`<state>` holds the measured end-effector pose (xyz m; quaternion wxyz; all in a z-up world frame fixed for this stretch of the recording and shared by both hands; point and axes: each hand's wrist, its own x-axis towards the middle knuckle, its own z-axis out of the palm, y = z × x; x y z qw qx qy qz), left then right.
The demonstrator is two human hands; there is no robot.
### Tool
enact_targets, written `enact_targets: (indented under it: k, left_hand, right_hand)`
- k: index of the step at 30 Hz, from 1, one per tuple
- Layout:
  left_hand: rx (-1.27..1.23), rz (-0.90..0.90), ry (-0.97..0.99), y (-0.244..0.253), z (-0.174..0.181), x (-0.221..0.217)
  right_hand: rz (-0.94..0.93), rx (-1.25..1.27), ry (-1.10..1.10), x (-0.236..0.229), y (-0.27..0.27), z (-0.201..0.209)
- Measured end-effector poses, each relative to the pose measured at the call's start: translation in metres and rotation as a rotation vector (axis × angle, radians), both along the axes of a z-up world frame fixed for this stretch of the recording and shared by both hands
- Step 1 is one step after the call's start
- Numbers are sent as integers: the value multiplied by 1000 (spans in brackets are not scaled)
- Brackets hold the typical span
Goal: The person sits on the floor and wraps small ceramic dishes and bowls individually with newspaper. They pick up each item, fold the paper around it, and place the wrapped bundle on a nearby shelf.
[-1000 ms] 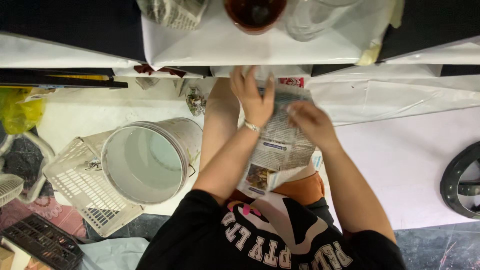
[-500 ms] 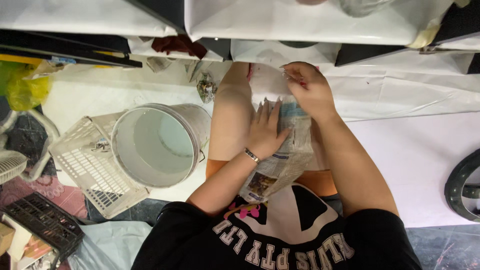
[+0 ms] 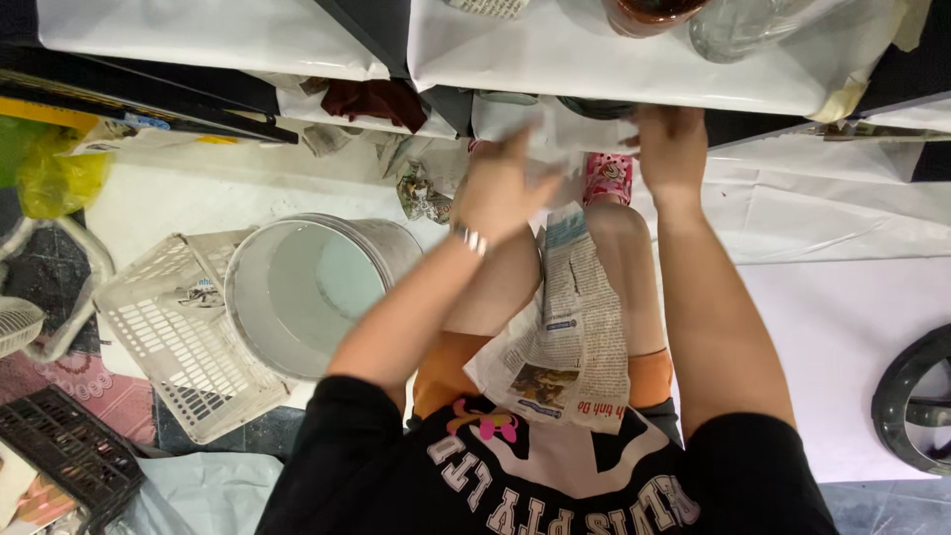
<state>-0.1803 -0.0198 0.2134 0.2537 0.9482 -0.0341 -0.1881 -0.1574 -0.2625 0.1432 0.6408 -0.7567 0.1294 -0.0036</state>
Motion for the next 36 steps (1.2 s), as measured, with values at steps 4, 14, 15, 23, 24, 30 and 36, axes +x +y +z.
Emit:
enact_targets:
  k: [4,14,15,23,24,30,36]
  left_hand:
    - [-168,-63,-529,-29,-54,96]
    - [15,-131,-422,-49,-102,159]
    - [20,-121,-416,-48,-105,155]
    - [32,-93,-410,-57,-110,160]
    - [30,-94,-416,-58,-110,161]
    - [20,-112,-420,-48,-106,157]
    - [3,-124,-421,-35,-96,157]
  right_hand:
    - [103,114,336,63,-13,-61]
    - [145,-513,300,113,-3,-81]
    - [153,-529,300,112,-4,-83]
    - [208,-630,275,114,1,-91]
    - [207,-645,266,116,-2,-92]
    - [227,-740,214,114,-12,-102]
    - [344,-1351,-71,57,-33,-108]
